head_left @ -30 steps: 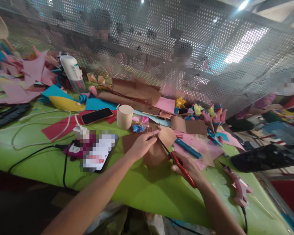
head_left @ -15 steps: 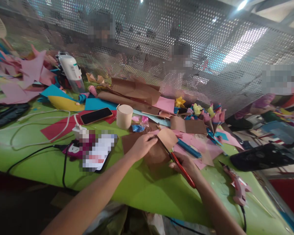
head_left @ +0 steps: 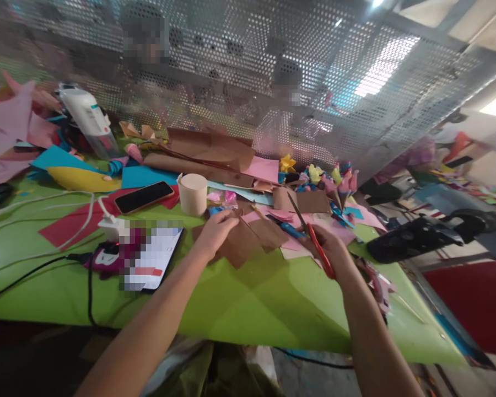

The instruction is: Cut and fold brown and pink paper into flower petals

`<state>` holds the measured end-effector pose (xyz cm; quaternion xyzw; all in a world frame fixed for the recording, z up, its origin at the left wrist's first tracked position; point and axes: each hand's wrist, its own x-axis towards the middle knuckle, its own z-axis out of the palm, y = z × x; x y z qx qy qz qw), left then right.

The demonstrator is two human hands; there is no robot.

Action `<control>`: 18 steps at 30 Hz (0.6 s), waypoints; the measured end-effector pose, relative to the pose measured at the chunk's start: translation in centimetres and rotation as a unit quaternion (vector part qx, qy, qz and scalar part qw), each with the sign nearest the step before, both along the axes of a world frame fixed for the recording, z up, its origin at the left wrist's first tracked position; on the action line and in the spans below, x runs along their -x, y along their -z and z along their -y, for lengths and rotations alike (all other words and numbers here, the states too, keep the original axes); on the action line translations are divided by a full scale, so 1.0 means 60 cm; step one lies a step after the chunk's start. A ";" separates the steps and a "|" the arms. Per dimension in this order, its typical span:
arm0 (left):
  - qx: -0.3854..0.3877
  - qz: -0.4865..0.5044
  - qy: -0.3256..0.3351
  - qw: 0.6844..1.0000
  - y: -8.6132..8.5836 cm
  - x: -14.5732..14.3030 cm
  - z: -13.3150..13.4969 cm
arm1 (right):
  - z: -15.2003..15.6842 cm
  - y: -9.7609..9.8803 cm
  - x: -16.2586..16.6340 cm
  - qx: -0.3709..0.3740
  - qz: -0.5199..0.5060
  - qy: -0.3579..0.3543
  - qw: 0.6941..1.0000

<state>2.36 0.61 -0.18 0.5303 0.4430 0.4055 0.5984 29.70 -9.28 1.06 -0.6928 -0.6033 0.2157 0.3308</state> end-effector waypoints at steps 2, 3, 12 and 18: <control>0.017 0.031 0.005 0.999 -0.001 -0.001 -0.002 | -0.010 -0.007 -0.035 -0.018 0.113 0.056 0.992; 0.022 0.045 0.003 0.999 -0.002 -0.001 -0.002 | -0.016 -0.010 -0.051 -0.016 0.169 0.073 0.983; 0.064 0.140 -0.036 0.987 -0.015 -0.006 -0.002 | -0.100 -0.003 -0.093 0.039 0.358 0.067 0.930; 0.055 0.136 -0.070 0.987 -0.017 -0.005 -0.004 | -0.149 -0.014 -0.091 0.035 0.360 0.069 0.930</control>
